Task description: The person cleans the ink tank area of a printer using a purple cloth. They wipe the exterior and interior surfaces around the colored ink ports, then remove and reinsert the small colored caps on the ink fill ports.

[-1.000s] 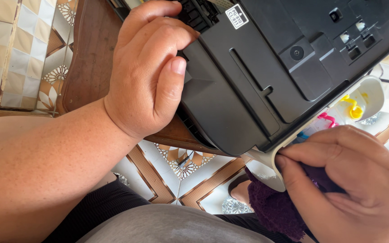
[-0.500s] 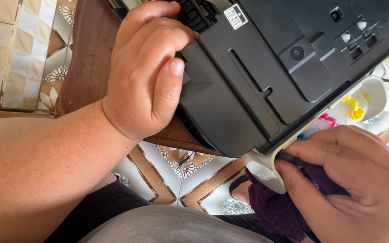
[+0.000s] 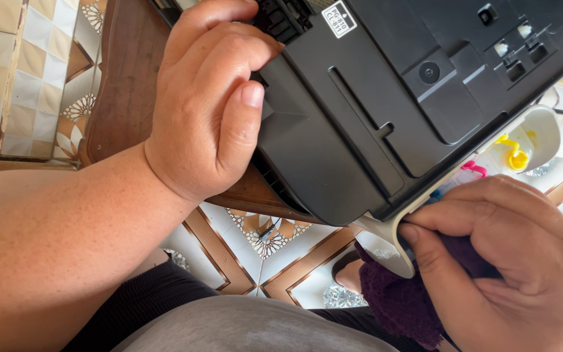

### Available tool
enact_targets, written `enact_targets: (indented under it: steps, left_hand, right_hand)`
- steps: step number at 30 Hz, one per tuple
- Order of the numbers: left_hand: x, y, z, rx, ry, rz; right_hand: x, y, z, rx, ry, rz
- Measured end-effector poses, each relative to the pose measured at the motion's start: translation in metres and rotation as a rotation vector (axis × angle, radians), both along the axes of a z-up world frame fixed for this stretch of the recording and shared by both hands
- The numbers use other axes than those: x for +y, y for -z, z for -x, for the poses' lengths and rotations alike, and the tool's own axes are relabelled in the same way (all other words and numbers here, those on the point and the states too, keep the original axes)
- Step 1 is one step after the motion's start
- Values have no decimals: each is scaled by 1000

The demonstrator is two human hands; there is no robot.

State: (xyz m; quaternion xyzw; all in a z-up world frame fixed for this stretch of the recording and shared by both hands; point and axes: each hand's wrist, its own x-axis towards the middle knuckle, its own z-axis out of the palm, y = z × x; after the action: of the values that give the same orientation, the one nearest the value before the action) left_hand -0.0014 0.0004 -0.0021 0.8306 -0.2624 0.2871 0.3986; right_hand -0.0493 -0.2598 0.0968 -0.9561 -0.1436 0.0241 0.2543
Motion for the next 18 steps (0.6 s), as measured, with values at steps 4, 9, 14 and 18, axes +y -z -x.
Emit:
enact_targets:
  steps: [4, 9, 14, 18]
  left_hand:
    - [0, 0, -1, -5, 2, -4]
    - [0, 0, 0, -1, 2, -7]
    - [1, 0, 1, 0, -4, -12]
    - [1, -1, 0, -4, -1, -14]
  right_hand:
    - [-3, 3, 1, -58, -37, -48]
    - [-5, 6, 3, -32, 17, -66]
    - [-9, 3, 2, -8, -29, -58]
    - [-13, 6, 6, -17, 110, -108]
